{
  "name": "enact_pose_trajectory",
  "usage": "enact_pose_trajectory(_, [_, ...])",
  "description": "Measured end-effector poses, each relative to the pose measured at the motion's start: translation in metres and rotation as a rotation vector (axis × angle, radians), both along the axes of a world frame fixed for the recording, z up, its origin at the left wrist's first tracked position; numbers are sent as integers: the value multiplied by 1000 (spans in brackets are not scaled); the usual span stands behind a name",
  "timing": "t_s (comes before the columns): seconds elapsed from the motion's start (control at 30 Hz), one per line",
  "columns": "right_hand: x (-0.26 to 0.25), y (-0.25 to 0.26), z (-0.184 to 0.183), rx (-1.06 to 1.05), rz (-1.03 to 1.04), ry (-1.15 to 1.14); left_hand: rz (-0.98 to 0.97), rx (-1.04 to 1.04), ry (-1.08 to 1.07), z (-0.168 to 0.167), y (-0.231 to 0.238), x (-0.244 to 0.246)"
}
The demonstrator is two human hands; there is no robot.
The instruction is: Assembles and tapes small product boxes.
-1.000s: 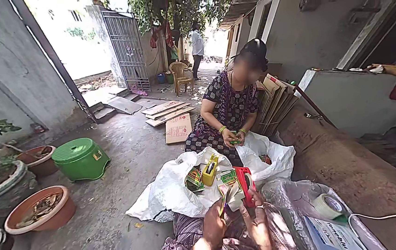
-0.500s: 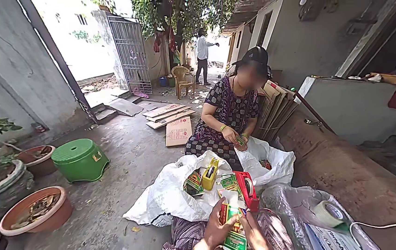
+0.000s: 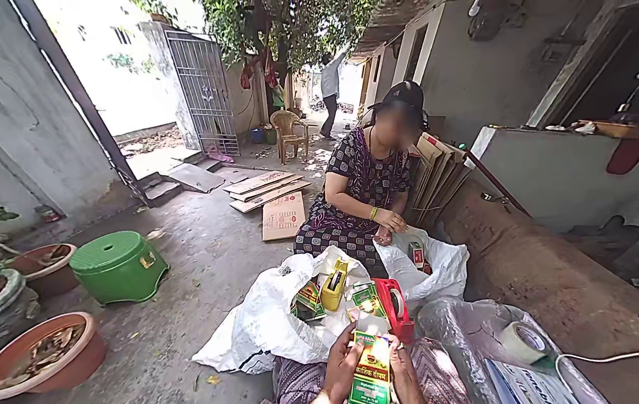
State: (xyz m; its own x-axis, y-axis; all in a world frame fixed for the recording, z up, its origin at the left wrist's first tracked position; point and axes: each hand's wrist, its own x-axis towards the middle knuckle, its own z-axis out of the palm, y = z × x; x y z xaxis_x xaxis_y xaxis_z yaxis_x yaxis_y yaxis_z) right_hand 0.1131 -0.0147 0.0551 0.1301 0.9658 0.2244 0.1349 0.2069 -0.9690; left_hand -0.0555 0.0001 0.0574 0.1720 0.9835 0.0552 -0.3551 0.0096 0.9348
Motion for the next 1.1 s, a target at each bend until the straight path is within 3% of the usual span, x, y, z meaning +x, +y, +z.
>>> enact_pose_trajectory(0.23, [12, 0, 0, -87, 134, 12, 69, 107, 159, -10, 0, 1])
enact_pose_trajectory(0.37, [11, 19, 10, -45, 209, 170, 90, 126, 171, -9, 4, -3])
enact_pose_trajectory(0.53, [16, 43, 29, -164, 160, -26, 48, 237, 255, -5, 1, -4])
enact_pose_trajectory(0.63, [17, 47, 32, -37, 197, -95, 79, 244, 222, -6, -1, -1])
enact_pose_trajectory(0.8, [16, 42, 31, 381, 267, -298, 104, 56, 14, 3, 7, -7])
enact_pose_trajectory(0.87, [13, 41, 28, 420, 295, -363, 112, 6, -44, 5, 7, -10])
enact_pose_trajectory(0.93, [11, 40, 30, 373, 328, -351, 101, 7, -50, 5, 7, -12])
enact_pose_trajectory(1.03, [10, 38, 41, 117, 428, -201, 106, 57, -18, 4, 8, -16])
enact_pose_trajectory(1.1, [10, 39, 45, 6, 389, -241, 112, 78, 7, 2, 8, -15])
